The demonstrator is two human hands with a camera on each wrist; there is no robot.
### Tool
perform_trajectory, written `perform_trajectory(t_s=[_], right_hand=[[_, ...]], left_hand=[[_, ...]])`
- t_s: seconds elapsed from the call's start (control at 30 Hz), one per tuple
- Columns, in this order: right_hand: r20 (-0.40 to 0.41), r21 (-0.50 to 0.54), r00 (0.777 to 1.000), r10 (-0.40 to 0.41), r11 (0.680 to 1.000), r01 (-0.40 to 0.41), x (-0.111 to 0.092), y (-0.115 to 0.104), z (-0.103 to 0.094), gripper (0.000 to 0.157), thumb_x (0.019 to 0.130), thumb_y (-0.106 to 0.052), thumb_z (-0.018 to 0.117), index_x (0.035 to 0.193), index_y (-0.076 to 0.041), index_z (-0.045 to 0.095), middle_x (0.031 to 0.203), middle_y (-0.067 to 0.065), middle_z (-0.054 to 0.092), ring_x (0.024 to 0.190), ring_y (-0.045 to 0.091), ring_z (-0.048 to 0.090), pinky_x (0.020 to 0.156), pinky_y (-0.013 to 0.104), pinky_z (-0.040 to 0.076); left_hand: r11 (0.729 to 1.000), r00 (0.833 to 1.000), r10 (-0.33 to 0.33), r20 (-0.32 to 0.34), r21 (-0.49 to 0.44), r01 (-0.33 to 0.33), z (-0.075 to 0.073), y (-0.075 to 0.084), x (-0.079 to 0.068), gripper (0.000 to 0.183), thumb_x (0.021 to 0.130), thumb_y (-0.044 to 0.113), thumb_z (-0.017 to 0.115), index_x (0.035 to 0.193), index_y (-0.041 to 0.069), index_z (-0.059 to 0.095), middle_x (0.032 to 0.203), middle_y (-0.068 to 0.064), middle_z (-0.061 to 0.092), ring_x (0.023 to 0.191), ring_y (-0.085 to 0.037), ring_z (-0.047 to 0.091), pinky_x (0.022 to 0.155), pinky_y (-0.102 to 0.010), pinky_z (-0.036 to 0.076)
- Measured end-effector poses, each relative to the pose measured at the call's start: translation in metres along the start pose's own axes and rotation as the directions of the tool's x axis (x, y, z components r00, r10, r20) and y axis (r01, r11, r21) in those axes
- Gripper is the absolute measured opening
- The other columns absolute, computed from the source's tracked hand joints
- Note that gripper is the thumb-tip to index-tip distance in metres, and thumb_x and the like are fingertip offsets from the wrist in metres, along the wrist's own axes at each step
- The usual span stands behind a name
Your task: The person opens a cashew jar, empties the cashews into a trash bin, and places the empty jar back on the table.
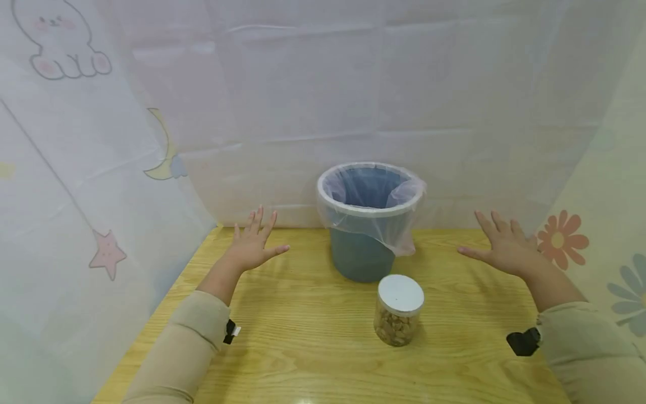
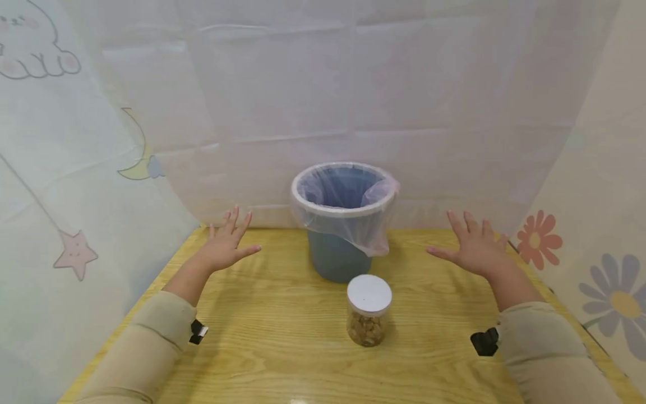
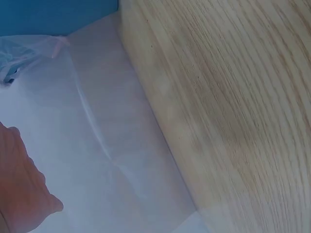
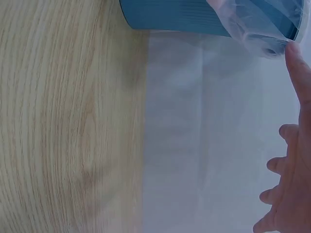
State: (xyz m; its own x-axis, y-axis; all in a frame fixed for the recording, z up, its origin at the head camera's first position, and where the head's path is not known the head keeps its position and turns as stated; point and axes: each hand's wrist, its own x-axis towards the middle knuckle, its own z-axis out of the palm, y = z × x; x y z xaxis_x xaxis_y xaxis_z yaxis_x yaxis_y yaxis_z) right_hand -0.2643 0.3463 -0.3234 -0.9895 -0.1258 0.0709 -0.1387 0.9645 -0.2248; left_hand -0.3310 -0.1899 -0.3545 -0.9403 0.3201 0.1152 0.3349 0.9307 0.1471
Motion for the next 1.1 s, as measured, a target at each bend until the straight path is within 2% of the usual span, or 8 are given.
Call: perform_trajectory(t_s=[0.27, 0.4, 0.57, 0.7, 0.83, 0.93, 1.0, 1.1], right_hand=[[0.002, 0.081, 0.994, -0.109, 0.991, 0.109, -0.003, 0.0, -0.005, 0.097, 0.085, -0.054, 0.054, 0.146, -0.016, -0.01, 0.146, 0.032, -0.005, 0.128, 0.056, 0.005, 0.091, 0.072, 0.014], [-0.005, 0.158, 0.987, -0.164, 0.974, 0.162, -0.003, 0.001, -0.005, 0.089, 0.089, -0.047, 0.052, 0.146, -0.018, -0.009, 0.148, 0.027, -0.005, 0.131, 0.051, 0.001, 0.095, 0.07, 0.012], [-0.024, 0.309, 0.974, -0.224, 0.925, 0.22, -0.004, 0.001, -0.004, 0.079, 0.094, -0.036, 0.049, 0.147, -0.02, -0.007, 0.15, 0.024, -0.005, 0.133, 0.047, -0.003, 0.096, 0.069, 0.009], [-0.042, 0.348, 0.974, -0.223, 0.91, 0.223, -0.005, 0.0, -0.001, 0.075, 0.094, -0.035, 0.048, 0.147, -0.024, -0.005, 0.15, 0.022, -0.002, 0.134, 0.047, 0.0, 0.096, 0.069, 0.011], [-0.025, 0.451, 0.977, -0.214, 0.869, 0.202, -0.006, -0.001, 0.004, 0.071, 0.096, -0.032, 0.045, 0.146, -0.032, -0.007, 0.151, 0.017, -0.007, 0.134, 0.046, -0.005, 0.093, 0.072, 0.009], [-0.007, 0.546, 0.973, -0.229, 0.815, 0.196, -0.006, -0.002, 0.009, 0.069, 0.098, -0.028, 0.041, 0.144, -0.035, -0.009, 0.151, 0.014, -0.014, 0.133, 0.045, -0.012, 0.09, 0.074, 0.006], [-0.015, 0.572, 0.973, -0.232, 0.796, 0.198, -0.006, -0.003, 0.012, 0.066, 0.099, -0.027, 0.04, 0.145, -0.036, -0.007, 0.151, 0.012, -0.012, 0.134, 0.043, -0.012, 0.091, 0.074, 0.005], [-0.04, 0.612, 0.966, -0.254, 0.758, 0.224, -0.005, -0.004, 0.017, 0.063, 0.1, -0.023, 0.036, 0.146, -0.033, -0.005, 0.151, 0.015, -0.01, 0.134, 0.043, -0.012, 0.091, 0.074, 0.004]], left_hand=[[0.991, 0.995, 0.073, -0.067, -0.109, -0.08, -0.002, 0.006, 0.0, 0.093, 0.079, 0.073, 0.038, 0.141, 0.033, -0.019, 0.145, 0.003, -0.032, 0.135, -0.023, -0.023, 0.107, -0.058, 0.003], [0.981, 0.991, 0.092, -0.093, -0.161, -0.107, 0.0, 0.009, 0.001, 0.095, 0.08, 0.07, 0.043, 0.142, 0.032, -0.017, 0.147, 0.001, -0.028, 0.136, -0.026, -0.02, 0.107, -0.058, 0.007], [0.974, 0.994, 0.077, -0.081, -0.208, -0.093, 0.002, 0.012, 0.0, 0.092, 0.081, 0.07, 0.04, 0.141, 0.033, -0.02, 0.148, 0.0, -0.025, 0.136, -0.026, -0.018, 0.107, -0.058, 0.008], [0.957, 0.995, 0.072, -0.063, -0.278, -0.087, 0.003, 0.013, -0.001, 0.09, 0.084, 0.064, 0.044, 0.14, 0.036, -0.02, 0.148, 0.003, -0.025, 0.136, -0.024, -0.02, 0.106, -0.059, 0.006], [0.936, 0.995, 0.077, -0.068, -0.339, -0.096, 0.005, 0.015, -0.003, 0.092, 0.083, 0.063, 0.048, 0.141, 0.037, -0.018, 0.15, 0.002, -0.021, 0.137, -0.026, -0.016, 0.107, -0.058, 0.007], [0.914, 0.993, 0.087, -0.085, -0.389, -0.113, 0.006, 0.017, -0.002, 0.093, 0.081, 0.063, 0.051, 0.143, 0.037, -0.014, 0.151, 0.0, -0.016, 0.138, -0.028, -0.01, 0.107, -0.057, 0.01], [0.902, 0.991, 0.086, -0.099, -0.414, -0.12, 0.007, 0.018, -0.001, 0.094, 0.08, 0.063, 0.053, 0.144, 0.036, -0.009, 0.152, -0.002, -0.012, 0.139, -0.029, -0.005, 0.107, -0.057, 0.013], [0.901, 0.989, 0.076, -0.128, -0.417, -0.123, 0.009, 0.02, 0.001, 0.093, 0.079, 0.063, 0.054, 0.146, 0.034, -0.002, 0.153, -0.004, -0.005, 0.139, -0.03, 0.0, 0.106, -0.056, 0.016]])
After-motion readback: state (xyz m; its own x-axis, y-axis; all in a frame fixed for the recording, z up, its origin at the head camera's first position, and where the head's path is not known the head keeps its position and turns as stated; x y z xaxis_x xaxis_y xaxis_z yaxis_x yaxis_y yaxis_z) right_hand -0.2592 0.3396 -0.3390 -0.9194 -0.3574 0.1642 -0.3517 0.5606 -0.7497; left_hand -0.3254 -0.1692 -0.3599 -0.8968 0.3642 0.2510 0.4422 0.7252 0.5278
